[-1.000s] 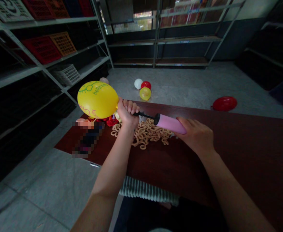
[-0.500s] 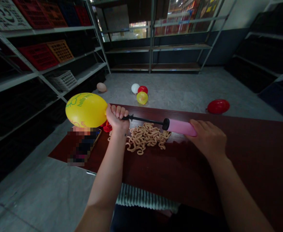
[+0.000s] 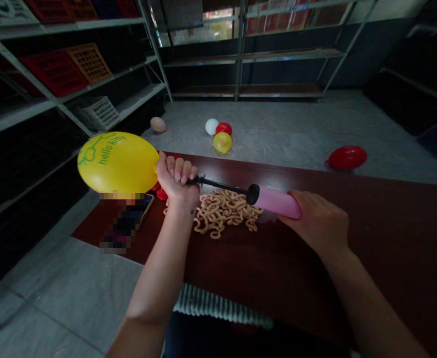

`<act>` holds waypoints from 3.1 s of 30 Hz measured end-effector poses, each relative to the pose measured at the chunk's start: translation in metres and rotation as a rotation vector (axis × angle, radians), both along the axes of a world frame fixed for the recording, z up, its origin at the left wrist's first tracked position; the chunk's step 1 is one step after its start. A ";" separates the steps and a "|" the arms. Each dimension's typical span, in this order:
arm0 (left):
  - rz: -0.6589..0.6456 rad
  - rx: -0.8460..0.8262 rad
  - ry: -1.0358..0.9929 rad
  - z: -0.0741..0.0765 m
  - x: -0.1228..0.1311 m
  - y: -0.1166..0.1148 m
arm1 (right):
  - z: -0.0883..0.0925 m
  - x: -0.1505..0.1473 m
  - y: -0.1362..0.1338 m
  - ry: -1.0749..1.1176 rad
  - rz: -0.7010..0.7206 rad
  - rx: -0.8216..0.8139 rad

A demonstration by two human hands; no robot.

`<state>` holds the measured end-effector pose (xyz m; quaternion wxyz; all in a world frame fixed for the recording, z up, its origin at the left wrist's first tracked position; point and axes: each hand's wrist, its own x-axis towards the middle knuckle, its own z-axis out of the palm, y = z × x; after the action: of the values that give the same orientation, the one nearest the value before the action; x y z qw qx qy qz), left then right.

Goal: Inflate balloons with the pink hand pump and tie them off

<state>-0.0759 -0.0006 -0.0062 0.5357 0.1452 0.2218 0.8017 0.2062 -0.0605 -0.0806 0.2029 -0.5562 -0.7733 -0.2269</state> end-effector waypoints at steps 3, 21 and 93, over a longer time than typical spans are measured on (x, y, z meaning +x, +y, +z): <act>-0.053 -0.002 0.024 -0.002 0.014 -0.003 | -0.001 -0.011 -0.004 0.036 0.015 -0.038; -0.209 -0.046 0.020 -0.022 0.050 -0.006 | 0.000 -0.032 -0.008 0.135 0.092 -0.097; -0.342 -0.078 0.131 -0.024 0.026 0.003 | 0.012 -0.056 -0.016 0.209 0.006 -0.385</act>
<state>-0.0494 0.0022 -0.0301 0.6539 0.2117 0.2592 0.6786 0.1503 -0.0765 -0.0684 0.1729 -0.6030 -0.7786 -0.0155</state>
